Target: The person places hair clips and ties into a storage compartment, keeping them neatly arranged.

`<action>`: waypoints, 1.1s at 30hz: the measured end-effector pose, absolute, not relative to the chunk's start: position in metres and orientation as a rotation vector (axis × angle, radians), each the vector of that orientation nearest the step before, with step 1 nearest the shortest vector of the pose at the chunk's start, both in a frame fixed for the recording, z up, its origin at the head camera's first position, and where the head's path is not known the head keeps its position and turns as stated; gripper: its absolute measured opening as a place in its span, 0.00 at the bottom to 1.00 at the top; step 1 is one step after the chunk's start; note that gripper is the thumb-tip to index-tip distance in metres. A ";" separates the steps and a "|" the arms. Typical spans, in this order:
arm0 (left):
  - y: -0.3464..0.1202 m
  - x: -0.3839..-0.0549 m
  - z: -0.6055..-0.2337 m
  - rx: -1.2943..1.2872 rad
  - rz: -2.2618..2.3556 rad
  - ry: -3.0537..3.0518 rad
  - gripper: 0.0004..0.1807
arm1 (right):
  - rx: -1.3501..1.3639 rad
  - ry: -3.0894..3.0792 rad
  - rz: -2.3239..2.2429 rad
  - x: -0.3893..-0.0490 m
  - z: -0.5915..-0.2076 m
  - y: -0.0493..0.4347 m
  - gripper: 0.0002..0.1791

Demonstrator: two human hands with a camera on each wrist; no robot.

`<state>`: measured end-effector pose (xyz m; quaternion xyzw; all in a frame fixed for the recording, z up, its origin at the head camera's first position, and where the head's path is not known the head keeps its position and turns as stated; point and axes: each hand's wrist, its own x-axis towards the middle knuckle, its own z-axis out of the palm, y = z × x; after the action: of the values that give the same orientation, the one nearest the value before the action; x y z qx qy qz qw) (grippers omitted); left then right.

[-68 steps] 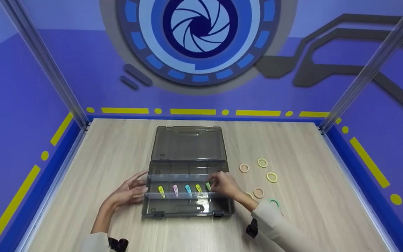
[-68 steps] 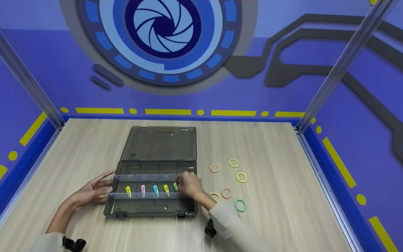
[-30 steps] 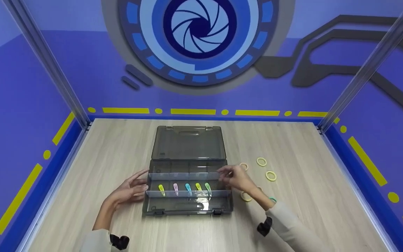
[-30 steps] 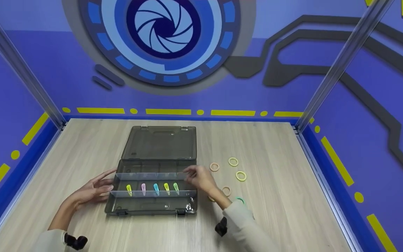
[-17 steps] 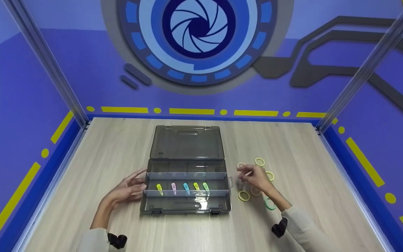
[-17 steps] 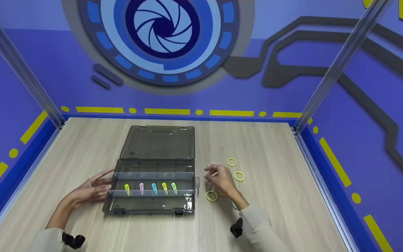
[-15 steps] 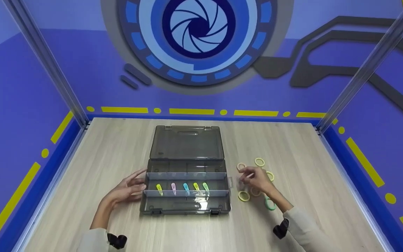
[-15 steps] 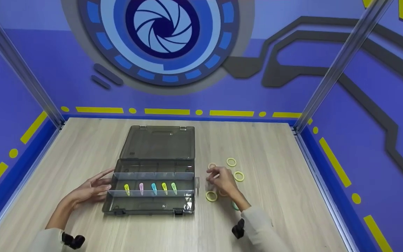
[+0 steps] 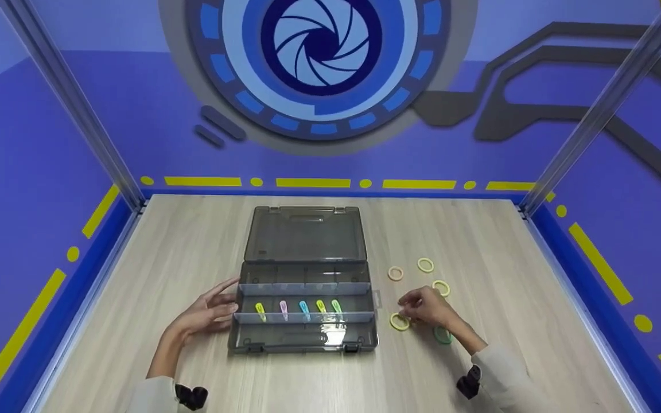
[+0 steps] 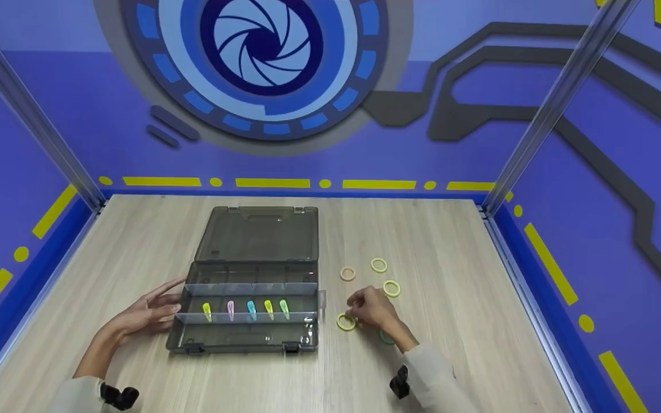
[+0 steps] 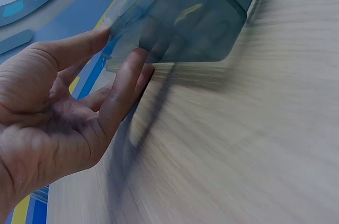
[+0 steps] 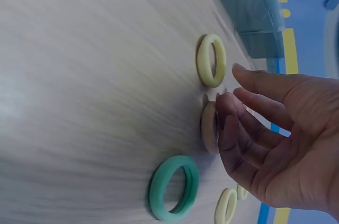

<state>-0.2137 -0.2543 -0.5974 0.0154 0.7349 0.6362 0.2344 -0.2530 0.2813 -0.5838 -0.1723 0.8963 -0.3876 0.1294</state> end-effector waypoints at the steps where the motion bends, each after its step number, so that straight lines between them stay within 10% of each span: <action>1: -0.254 -0.214 -0.597 0.039 1.745 2.016 0.42 | -0.503 2.613 -1.111 -0.252 -0.584 0.281 0.11; 33: -0.254 -0.212 -0.598 0.045 1.756 2.026 0.41 | -0.491 2.650 -1.142 -0.245 -0.580 0.280 0.03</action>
<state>-0.2122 -0.2539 -0.5978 0.0164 0.7357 0.6376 0.2279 -0.2451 0.2797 -0.5800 -0.1668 0.9002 -0.3878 0.1070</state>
